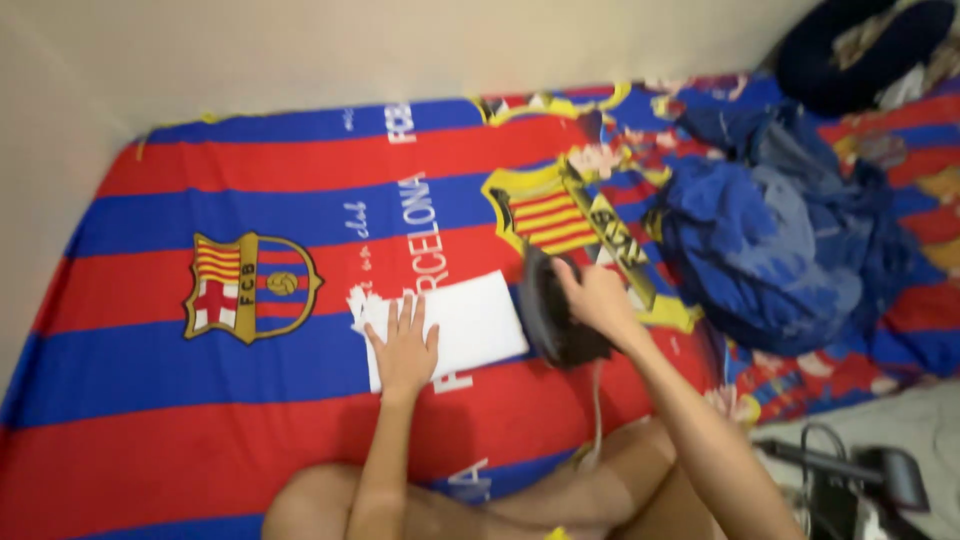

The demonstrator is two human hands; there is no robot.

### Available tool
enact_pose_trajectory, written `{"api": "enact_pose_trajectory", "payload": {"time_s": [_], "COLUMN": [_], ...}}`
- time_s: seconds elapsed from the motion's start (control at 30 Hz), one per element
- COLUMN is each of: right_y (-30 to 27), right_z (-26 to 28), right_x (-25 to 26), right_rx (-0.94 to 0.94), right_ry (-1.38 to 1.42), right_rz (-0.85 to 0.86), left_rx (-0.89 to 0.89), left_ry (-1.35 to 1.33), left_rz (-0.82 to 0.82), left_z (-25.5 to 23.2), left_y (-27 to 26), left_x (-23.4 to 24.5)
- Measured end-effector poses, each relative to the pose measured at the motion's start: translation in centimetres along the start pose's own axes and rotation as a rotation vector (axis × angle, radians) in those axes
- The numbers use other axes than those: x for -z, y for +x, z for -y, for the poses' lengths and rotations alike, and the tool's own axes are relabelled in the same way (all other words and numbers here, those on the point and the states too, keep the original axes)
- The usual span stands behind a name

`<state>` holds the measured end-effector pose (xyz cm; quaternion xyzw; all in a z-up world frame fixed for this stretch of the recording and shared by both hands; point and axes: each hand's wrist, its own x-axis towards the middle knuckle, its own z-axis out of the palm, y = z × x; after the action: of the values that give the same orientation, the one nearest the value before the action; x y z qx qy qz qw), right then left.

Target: The person is ironing a white cloth on a bed.

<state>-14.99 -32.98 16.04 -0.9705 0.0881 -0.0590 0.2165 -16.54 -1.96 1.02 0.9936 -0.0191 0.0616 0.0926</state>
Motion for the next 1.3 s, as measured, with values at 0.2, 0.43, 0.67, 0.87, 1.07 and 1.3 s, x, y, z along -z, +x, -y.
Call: {"api": "enact_pose_trajectory", "payload": {"time_s": [0.2, 0.43, 0.67, 0.87, 1.07, 1.3], "right_y": [1.7, 4.1, -0.2, 5.0, -2.1, 2.2], "right_z": [3.9, 3.8, 6.9, 7.4, 10.1, 13.0], "right_x": [-9.2, -9.6, -8.7, -10.3, -9.6, -10.0], "right_rx": [0.063, 0.018, 0.099, 0.049, 0.031, -0.053], "right_ry": [0.092, 0.186, 0.079, 0.265, 0.337, 0.404], "right_rz": [0.1, 0.226, 0.248, 0.359, 0.345, 0.381], "left_rx": [0.046, 0.013, -0.008, 0.021, 0.004, -0.01], "left_ry": [-0.121, -0.203, -0.255, -0.399, -0.424, -0.497], "left_rz": [0.034, 0.04, 0.009, -0.018, -0.022, -0.099], "left_z": [0.4, 1.3, 1.1, 4.4, 5.3, 5.0], "left_y": [1.1, 1.5, 0.8, 1.7, 1.2, 0.7], "left_x": [0.9, 0.1, 0.7, -2.9, 0.7, 1.7]}}
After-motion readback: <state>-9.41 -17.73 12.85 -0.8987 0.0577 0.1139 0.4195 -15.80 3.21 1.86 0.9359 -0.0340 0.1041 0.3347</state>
